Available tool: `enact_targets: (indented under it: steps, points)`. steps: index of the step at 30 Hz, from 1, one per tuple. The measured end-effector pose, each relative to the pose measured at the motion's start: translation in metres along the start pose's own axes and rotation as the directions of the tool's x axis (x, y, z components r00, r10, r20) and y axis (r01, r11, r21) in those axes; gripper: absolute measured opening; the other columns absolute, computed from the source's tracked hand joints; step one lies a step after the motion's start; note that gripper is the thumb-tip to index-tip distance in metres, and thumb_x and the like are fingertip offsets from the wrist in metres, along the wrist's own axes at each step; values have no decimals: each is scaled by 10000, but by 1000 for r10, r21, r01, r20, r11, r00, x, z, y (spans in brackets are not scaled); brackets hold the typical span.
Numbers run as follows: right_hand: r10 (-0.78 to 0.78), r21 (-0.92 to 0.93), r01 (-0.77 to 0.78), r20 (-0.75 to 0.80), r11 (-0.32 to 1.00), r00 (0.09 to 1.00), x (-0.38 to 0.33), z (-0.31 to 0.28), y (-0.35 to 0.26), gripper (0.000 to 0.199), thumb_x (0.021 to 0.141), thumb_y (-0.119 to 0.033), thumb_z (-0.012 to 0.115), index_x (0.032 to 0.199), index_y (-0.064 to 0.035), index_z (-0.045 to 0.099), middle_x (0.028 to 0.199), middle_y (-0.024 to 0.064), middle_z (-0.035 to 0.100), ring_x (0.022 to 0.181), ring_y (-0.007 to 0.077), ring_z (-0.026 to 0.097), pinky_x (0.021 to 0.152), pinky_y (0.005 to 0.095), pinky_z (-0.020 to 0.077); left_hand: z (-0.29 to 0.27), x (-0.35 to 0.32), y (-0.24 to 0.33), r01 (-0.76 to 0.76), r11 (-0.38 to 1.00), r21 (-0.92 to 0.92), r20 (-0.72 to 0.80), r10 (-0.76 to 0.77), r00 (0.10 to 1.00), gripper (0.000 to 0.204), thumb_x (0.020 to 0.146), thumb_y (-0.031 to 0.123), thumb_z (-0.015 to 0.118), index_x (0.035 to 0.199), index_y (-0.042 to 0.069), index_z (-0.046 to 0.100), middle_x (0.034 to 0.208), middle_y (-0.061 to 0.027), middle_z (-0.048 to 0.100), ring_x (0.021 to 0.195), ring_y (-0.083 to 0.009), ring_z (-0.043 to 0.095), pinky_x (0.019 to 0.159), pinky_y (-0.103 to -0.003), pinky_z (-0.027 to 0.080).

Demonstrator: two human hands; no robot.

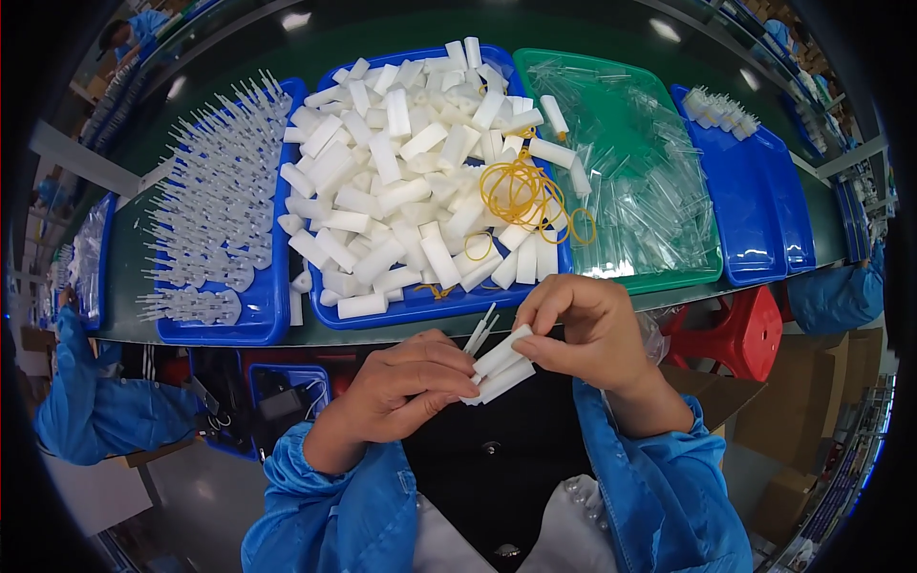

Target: The person attaches white blocks onto the prongs of plastic bases, slides clear plastic sleeves over them, secures a bundle of the assembled units with a rubber band, and assembles additional units.

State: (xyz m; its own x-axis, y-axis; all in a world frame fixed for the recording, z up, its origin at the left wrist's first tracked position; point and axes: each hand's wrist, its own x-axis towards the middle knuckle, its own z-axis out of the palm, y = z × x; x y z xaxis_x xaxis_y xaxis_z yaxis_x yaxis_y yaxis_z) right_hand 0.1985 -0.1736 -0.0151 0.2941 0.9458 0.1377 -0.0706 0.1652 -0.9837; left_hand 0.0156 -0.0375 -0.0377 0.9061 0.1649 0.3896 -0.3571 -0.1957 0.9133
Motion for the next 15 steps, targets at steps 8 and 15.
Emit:
enact_targets:
  steps: [8, 15]
  points:
    - [86, -62, -91, -86, 994, 993, 0, 5, -3, 77, 797, -1, 658, 855, 27, 615, 789, 45, 628, 683, 44, 572, 583, 174, 452, 5, 2, 7, -56, 960, 273, -5, 60, 998, 286, 672, -98, 584, 923, 24, 650, 967, -123, 616, 831, -267, 588, 732, -368, 456]
    - [198, 201, -181, -68, 963, 978, -1, 1, 0, 105, 794, 17, 655, 893, 40, 629, 806, 58, 637, 756, 88, 619, 628, 189, 494, 3, 2, 2, -19, 969, 245, -42, 30, 999, 290, 672, -112, 586, 917, 29, 650, 952, -116, 606, 834, -262, 587, 722, -346, 460]
